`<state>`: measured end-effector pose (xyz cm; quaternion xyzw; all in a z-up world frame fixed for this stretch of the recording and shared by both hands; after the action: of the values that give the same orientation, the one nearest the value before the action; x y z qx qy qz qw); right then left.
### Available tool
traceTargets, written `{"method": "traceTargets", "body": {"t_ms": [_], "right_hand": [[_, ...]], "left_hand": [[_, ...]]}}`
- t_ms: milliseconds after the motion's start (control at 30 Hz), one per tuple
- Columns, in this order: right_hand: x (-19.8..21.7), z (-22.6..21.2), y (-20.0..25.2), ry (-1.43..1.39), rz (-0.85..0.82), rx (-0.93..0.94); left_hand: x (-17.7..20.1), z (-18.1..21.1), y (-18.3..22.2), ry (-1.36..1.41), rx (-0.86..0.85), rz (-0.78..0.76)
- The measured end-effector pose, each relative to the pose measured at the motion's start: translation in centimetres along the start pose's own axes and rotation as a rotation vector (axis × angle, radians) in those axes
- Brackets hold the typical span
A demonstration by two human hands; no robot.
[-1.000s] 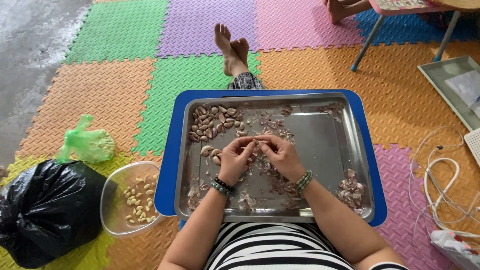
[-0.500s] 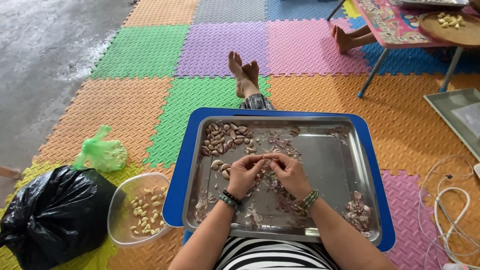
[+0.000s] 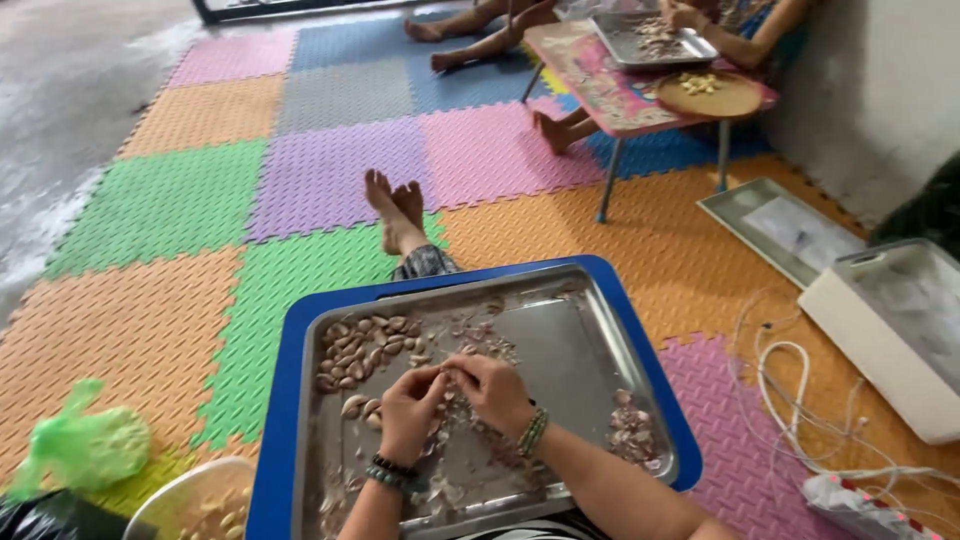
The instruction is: A person sitting on the floor is peeling the outer skin off seeds or garlic cloves from a metal tray and placing the peeled items into a plastic bowl.
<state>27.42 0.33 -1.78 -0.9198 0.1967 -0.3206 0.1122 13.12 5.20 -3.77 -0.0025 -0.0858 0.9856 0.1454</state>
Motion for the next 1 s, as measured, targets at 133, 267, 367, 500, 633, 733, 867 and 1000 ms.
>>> {"method": "traceTargets", "body": {"t_ms": [133,267,367,500,633,733,867,1000], "right_hand": [[0.4,-0.4,0.4,0.102,0.053,0.091],[1.6,-2.3,0.0,0.094,0.057,0.142],[1.6,-1.3,-0.2,0.067,0.024,0.089],[1.8,-0.9,-0.2,0.051,0.013,0.054],[0.3,1.5,-0.8,-0.036,-0.110,-0.147],[2.1,2.3,-1.1,-0.027,-0.071,-0.265],[0.8,2.4,-0.9,-0.243,-0.193,-0.364],[1.4,-0.9,-0.7,-0.492,-0.236,-0.509]], "left_hand": [[-0.4,-0.5,0.1,0.019,-0.052,0.031],[-0.3,0.0,0.1,-0.077,-0.071,0.048],[-0.5,0.1,0.0,-0.126,-0.119,0.031],[-0.8,1.1,0.2,-0.101,-0.290,0.016],[0.6,0.0,0.4,-0.050,-0.205,0.088],[-1.0,0.1,0.2,-0.022,-0.244,0.043],[-0.3,-1.8,-0.7,0.009,-0.248,-0.004],[0.0,-1.9,-0.5,0.085,-0.128,-0.021]]}}
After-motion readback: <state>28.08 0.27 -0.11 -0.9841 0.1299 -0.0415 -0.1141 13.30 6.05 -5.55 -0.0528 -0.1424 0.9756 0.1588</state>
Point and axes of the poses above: each hand's wrist, its own y-axis away from the middle knuckle, its own x-axis out of the back of the hand, z = x × y, the point moved 4 cm from there along -y, towards the middle knuckle, and after that the axes turned 11 degrees about -x, right-handed, at the moved point
